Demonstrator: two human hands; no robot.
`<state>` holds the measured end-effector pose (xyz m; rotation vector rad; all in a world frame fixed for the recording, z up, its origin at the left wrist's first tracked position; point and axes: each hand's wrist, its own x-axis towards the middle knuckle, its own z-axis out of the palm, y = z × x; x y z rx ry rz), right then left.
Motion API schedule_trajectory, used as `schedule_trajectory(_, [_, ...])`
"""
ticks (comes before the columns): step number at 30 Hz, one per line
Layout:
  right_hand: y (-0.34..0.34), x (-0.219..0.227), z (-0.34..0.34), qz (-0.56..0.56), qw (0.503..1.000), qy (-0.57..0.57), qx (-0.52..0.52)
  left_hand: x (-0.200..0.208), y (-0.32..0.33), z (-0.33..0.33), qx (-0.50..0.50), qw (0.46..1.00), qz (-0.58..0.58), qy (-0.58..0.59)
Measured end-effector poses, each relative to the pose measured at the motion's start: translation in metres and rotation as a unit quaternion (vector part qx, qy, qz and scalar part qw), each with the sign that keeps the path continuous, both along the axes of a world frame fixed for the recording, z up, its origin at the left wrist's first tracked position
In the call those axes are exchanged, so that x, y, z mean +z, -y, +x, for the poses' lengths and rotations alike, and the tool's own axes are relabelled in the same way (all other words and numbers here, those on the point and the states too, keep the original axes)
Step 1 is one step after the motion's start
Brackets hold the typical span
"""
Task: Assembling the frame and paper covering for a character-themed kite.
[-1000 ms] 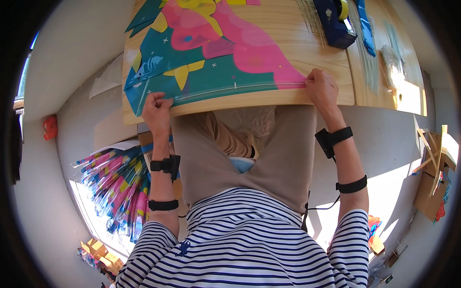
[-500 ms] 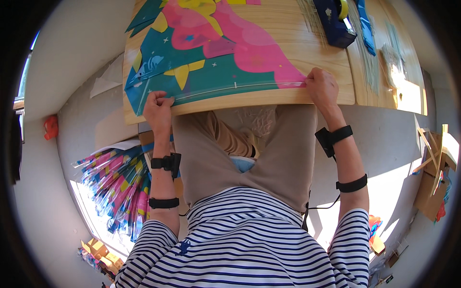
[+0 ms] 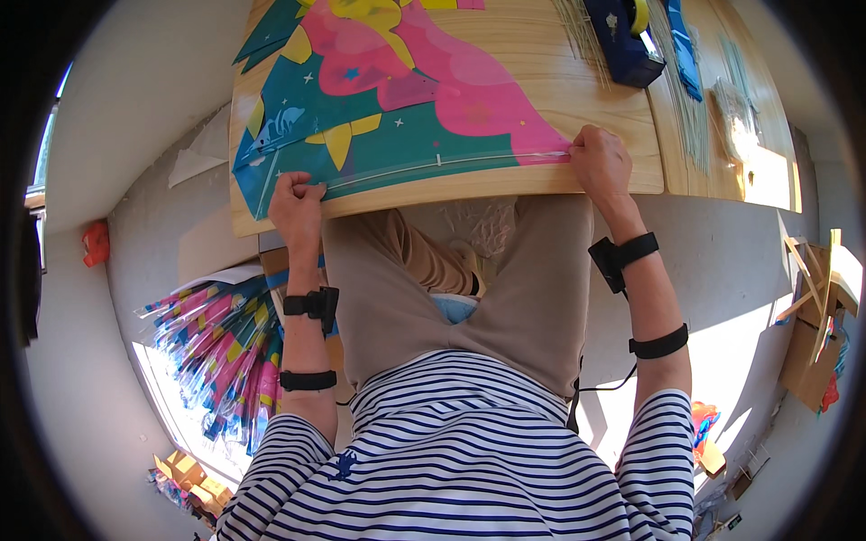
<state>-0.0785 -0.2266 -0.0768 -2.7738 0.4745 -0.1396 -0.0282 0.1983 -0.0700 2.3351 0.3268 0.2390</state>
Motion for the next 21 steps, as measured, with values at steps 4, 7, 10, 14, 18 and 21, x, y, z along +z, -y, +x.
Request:
schedule_trajectory(4, [-0.002,0.002,0.001,0.001,1.0,-0.007,-0.01,-0.002,0.001,0.0,-0.007,1.0,0.02,0.007])
schedule_trajectory(7, [-0.003,0.001,0.001,-0.005,1.0,-0.007,-0.013,-0.004,0.0,-0.001,-0.013,0.999,0.036,0.014])
schedule_trajectory(10, [-0.003,0.001,0.001,-0.004,1.0,-0.006,-0.012,-0.005,-0.002,-0.002,-0.018,0.999,0.047,0.014])
schedule_trajectory(14, [-0.002,-0.001,0.001,0.0,1.0,-0.007,-0.016,-0.005,-0.004,-0.004,-0.028,0.998,0.058,0.015])
schedule_trajectory(18, [-0.004,-0.001,0.002,0.004,1.0,0.004,-0.005,-0.014,-0.017,-0.012,-0.061,0.987,0.108,0.102])
schedule_trajectory(21, [0.001,-0.006,0.0,0.003,1.0,0.003,-0.007,0.0,0.001,-0.026,-0.192,0.953,0.178,0.151])
